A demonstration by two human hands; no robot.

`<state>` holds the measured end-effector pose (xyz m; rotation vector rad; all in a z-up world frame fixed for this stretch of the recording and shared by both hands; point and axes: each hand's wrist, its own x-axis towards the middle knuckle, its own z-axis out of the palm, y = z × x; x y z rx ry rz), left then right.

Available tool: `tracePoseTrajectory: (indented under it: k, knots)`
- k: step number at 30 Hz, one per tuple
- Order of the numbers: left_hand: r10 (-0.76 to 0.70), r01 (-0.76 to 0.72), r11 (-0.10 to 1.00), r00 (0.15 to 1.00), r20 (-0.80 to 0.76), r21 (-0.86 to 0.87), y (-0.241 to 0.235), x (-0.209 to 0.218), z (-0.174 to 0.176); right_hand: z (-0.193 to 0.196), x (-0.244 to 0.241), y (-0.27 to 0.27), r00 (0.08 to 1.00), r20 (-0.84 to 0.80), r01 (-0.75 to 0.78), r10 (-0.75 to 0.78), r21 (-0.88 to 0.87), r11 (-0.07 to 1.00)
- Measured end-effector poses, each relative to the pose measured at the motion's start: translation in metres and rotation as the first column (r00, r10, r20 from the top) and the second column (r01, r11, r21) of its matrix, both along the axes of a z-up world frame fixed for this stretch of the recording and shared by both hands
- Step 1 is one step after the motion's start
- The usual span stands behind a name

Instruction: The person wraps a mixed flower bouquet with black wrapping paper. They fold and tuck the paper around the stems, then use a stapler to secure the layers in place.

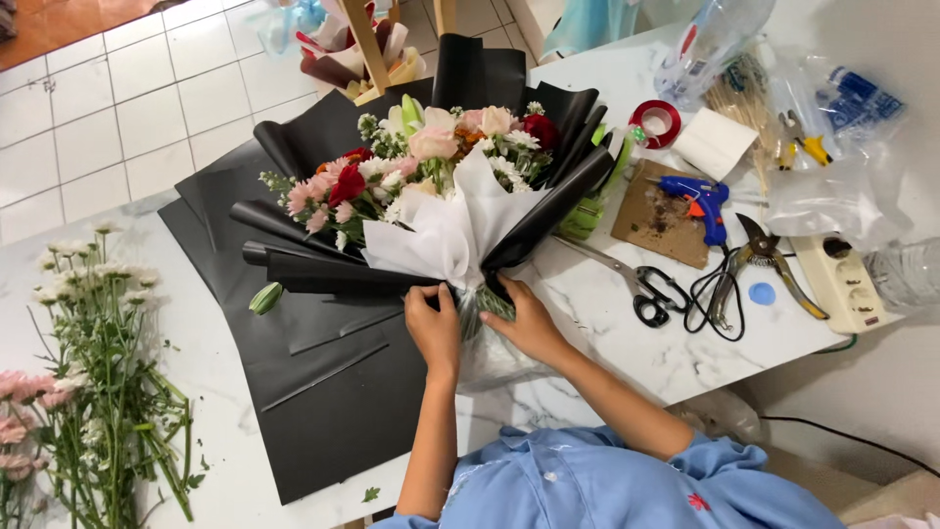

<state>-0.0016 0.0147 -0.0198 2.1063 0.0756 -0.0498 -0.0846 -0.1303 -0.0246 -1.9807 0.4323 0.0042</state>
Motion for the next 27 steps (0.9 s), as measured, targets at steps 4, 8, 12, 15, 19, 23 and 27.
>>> tracePoseTrajectory:
  k: [4,8,12,15,19,23,27]
  knots:
    - [-0.049,0.038,0.996,0.991,0.128,0.085,0.002,-0.001,-0.012,-0.008,0.000,0.002,0.999,0.014,0.032,-0.032,0.002,0.999]
    - [-0.045,0.035,0.996,0.991,0.123,0.086,0.001,-0.004,-0.011,-0.016,0.001,0.002,0.995,0.048,0.091,-0.090,-0.015,0.996]
    - [-0.073,0.062,0.992,0.992,0.101,0.109,0.000,-0.005,-0.010,-0.024,0.001,0.000,0.992,0.090,0.094,-0.091,-0.025,0.995]
    - [-0.055,0.048,0.996,0.995,0.087,0.079,0.000,-0.002,-0.014,-0.031,-0.002,-0.010,0.969,0.106,0.200,-0.222,0.186,0.962]
    - [-0.027,0.026,0.999,0.997,0.067,0.022,-0.001,-0.003,-0.013,0.035,-0.011,-0.027,0.741,0.293,0.595,-0.604,0.130,0.793]
    - [-0.032,0.031,0.999,0.997,0.071,0.017,0.003,-0.001,-0.013,0.030,0.008,-0.100,0.708,0.218,0.634,-0.672,0.225,0.740]
    - [-0.053,0.052,0.998,0.998,0.044,0.027,0.003,0.000,-0.018,-0.044,0.020,-0.166,0.880,0.272,0.385,-0.390,0.073,0.920]
